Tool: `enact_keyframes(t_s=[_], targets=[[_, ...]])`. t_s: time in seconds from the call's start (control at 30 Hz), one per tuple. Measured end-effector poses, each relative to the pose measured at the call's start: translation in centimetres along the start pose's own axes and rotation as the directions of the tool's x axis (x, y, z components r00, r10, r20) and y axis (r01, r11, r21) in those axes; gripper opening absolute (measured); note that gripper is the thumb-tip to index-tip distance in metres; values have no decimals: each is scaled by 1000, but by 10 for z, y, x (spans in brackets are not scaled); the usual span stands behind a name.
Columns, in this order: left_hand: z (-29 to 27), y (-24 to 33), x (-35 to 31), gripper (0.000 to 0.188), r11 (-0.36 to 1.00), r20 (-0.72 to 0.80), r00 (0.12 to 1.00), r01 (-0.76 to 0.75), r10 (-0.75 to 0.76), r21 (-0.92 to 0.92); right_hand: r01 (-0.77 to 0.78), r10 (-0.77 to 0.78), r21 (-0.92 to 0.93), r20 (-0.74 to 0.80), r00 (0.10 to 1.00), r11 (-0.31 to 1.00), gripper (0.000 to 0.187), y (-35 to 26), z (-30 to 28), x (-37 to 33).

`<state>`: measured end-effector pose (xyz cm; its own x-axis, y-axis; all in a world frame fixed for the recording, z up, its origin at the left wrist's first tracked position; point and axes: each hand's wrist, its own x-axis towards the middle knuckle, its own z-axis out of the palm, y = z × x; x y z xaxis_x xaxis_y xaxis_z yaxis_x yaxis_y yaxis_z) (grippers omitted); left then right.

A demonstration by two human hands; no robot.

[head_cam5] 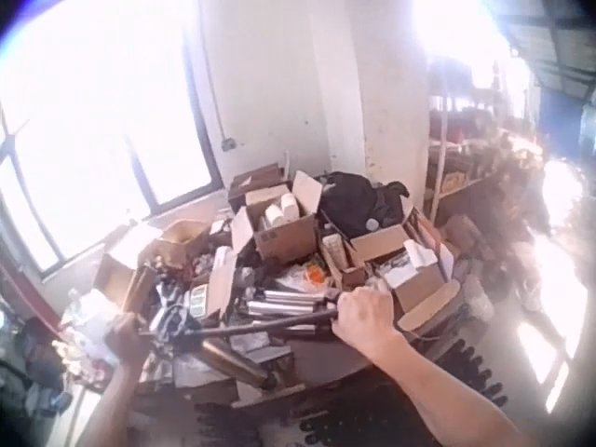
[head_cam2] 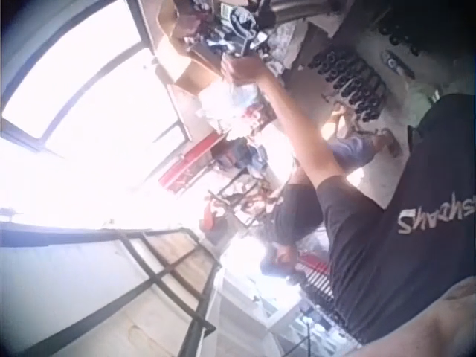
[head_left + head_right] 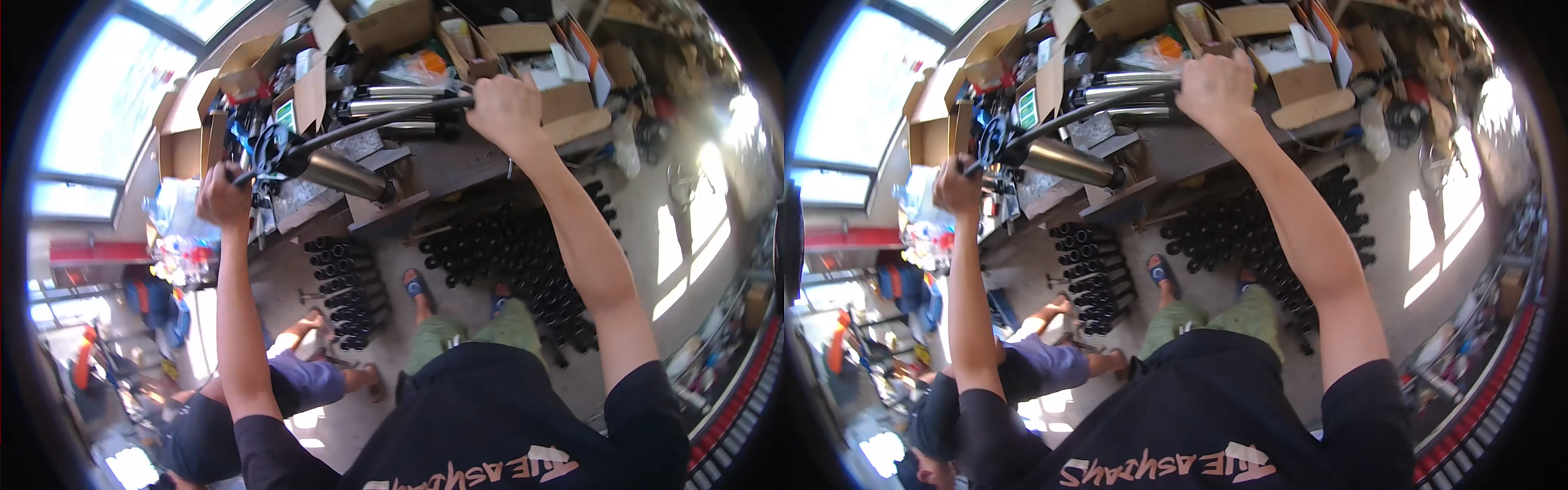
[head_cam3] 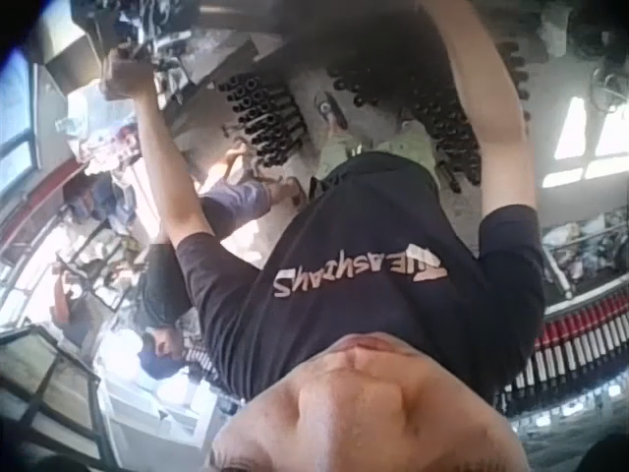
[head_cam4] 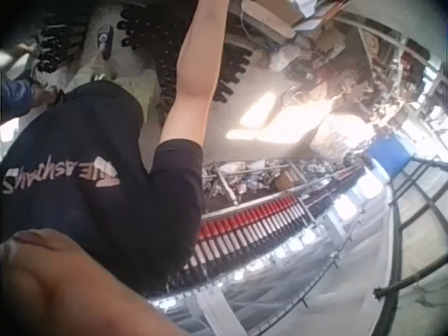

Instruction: The person assembles long cylindrical metal components by manually fitting black caps and turning a threaded rod through the top of each cylinder.

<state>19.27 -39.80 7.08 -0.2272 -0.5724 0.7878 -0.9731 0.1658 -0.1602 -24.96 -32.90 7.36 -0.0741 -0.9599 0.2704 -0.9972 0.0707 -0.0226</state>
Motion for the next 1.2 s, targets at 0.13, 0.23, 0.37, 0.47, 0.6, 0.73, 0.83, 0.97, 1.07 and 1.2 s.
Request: enact_keyframes(t_s=[0.13,0.23,0.37,0.47,0.6,0.73,0.83,0.97,1.07,1.2], targets=[[-7,3,-5,17,999,-149,988,41,-43,-11,-170,171,-67,14,985,983,28,-28,-6,-1],[-6,1,-9,20,994,-206,976,48,-67,-96,-157,154,-107,-41,987,982,48,-34,-8,-4],[0,-3,-11,17,986,-285,955,37,-83,-162,-225,217,-114,-80,973,968,63,-38,-5,2],[2,-9,-14,20,976,-285,956,9,-72,-215,-171,143,-156,-177,974,973,58,-40,-2,0],[1,-9,-9,21,976,-277,960,-17,-45,-215,-222,202,-108,-168,965,969,50,-40,-4,1],[14,-16,-9,21,966,-306,952,-69,-11,-249,-226,215,-58,-157,964,972,40,-35,0,-8],[12,-17,-6,24,956,-257,966,-98,25,-277,-210,207,-30,-100,973,977,40,-43,-5,-33],[20,-11,-1,30,971,-284,956,-127,65,-203,-330,324,-51,-106,940,943,39,-42,-14,-37],[34,-26,-2,29,982,-203,970,-156,131,-111,-302,288,-70,-163,944,951,38,-50,-20,-48],[37,-40,1,32,987,3,992,-128,129,-99,-323,330,90,-75,941,942,28,-57,-28,-80]])
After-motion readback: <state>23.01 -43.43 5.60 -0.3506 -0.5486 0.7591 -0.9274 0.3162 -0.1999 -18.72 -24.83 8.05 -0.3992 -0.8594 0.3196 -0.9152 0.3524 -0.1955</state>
